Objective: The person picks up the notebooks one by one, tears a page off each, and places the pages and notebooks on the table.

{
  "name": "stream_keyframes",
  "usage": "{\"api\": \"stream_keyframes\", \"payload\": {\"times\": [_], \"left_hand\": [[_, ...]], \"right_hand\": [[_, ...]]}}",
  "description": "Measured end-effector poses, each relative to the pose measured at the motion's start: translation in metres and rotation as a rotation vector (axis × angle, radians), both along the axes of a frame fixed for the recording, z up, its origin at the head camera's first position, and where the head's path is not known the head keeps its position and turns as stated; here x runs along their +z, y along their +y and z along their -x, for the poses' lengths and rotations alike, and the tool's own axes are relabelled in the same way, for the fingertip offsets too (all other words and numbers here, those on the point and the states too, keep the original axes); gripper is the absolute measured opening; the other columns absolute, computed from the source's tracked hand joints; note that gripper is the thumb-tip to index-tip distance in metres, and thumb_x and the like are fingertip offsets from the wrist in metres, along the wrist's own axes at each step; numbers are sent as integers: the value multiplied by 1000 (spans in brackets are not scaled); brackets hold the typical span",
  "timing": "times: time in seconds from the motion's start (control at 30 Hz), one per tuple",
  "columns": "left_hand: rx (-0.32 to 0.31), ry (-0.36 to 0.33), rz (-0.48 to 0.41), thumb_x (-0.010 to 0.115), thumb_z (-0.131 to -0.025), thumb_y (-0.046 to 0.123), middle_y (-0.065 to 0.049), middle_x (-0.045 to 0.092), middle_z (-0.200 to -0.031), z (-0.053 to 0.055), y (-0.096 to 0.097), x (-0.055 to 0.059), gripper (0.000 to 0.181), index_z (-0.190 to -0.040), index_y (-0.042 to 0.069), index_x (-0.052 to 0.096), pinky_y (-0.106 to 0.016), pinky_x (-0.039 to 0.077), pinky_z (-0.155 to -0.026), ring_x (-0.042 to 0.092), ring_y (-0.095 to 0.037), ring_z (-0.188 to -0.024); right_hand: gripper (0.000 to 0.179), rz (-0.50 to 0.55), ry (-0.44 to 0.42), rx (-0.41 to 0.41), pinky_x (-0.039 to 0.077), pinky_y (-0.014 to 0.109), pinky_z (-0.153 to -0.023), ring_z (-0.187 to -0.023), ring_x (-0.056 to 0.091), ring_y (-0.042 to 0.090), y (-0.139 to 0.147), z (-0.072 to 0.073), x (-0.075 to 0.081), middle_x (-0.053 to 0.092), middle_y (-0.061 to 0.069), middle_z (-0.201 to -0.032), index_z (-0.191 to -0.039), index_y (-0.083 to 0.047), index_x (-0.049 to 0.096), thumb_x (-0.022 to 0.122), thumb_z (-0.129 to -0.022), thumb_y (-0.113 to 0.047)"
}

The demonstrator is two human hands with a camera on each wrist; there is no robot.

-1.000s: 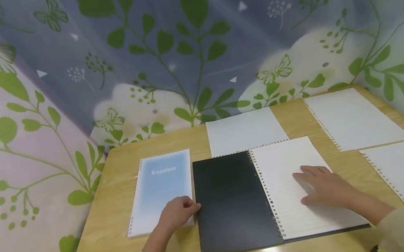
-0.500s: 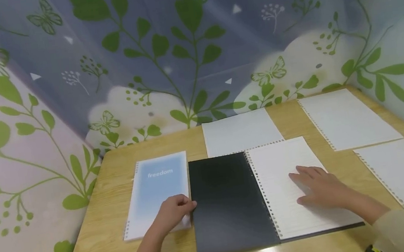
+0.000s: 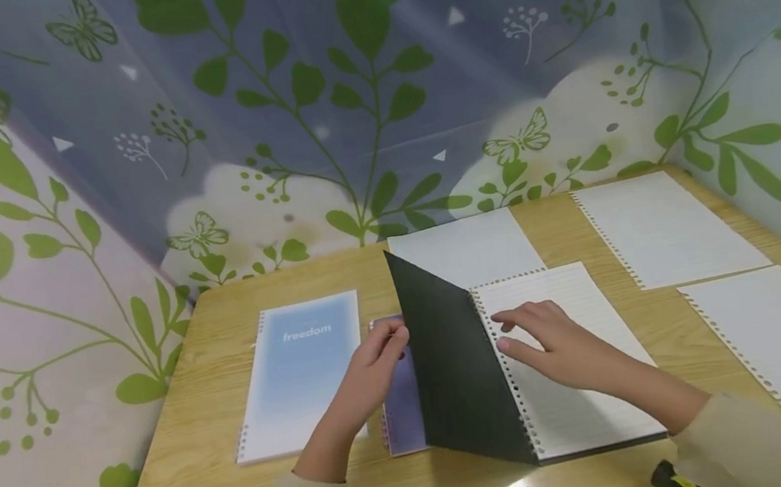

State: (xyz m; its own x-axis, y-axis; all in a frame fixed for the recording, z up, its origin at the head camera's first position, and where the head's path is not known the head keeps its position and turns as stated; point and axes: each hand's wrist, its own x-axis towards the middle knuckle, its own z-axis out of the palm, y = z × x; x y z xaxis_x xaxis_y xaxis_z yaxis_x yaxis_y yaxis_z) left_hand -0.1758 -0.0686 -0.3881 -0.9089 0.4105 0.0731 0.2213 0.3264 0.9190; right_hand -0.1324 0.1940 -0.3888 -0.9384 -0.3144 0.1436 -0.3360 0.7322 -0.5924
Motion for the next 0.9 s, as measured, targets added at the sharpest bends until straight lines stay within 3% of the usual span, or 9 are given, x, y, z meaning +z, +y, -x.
{"api": "stream_keyframes", "payload": {"times": [0.13,0.23,0.3,0.43,0.53,0.67,0.8,0.9], "left_hand": [[-59,30,-66,34,-101,21,-16,53,-125,0,22,-3,32,-121,2,51,-42,42,-98,51,-29,-114],[-112,55,-76,33,-101,21,-16,47,-135,-1,36,-6,35,-125,0,47,-46,37,-104,45,-31,-125],[-147,65,-43,34,-101,24,-13,46,-137,-3,44,-10,35,-127,4,46,-44,38,-103,45,-29,-126],[-204,109,109,37,-99,31,-7,43,-142,-8,59,-18,41,-137,13,39,-43,37,-105,43,-25,-130],[-243,186,227,43,-96,31,-5,38,-146,-8,69,-25,53,-145,19,27,-43,34,-108,38,-23,-133],[-306,291,286,52,-92,27,-2,27,-151,-2,81,-34,69,-149,23,12,-41,30,-110,31,-22,-137],[-346,336,316,54,-90,24,0,22,-153,2,89,-41,75,-149,23,7,-40,27,-112,27,-22,-139],[-359,278,356,56,-90,27,-6,18,-154,3,93,-43,79,-148,30,3,-47,24,-112,22,-28,-140]], "right_hand": [[53,69,-64,15,41,31,-73,-99,49,20,-14,5,20,60,-2,-95,-132,-3,46,47,-94,-41],[57,140,-121,20,42,29,-69,-88,51,17,-21,9,31,61,1,-91,-136,-2,40,43,-95,-41],[59,179,-145,10,43,29,-64,-79,52,15,-24,10,37,60,3,-88,-138,-1,36,42,-95,-42],[66,191,-167,-32,41,29,-55,-62,48,14,-24,10,44,56,4,-78,-141,-1,29,44,-94,-45],[69,174,-182,-73,39,28,-52,-58,44,12,-20,9,47,54,2,-72,-143,-2,25,46,-93,-46],[70,201,-235,-106,39,29,-52,-57,44,13,-10,8,49,52,3,-65,-145,-4,19,45,-94,-43],[71,221,-267,-127,43,30,-57,-63,52,15,1,6,50,63,9,-77,-146,-1,15,44,-94,-39],[69,232,-271,-147,49,33,-67,-82,62,23,10,4,50,64,20,-105,-146,0,15,44,-94,-35]]}}
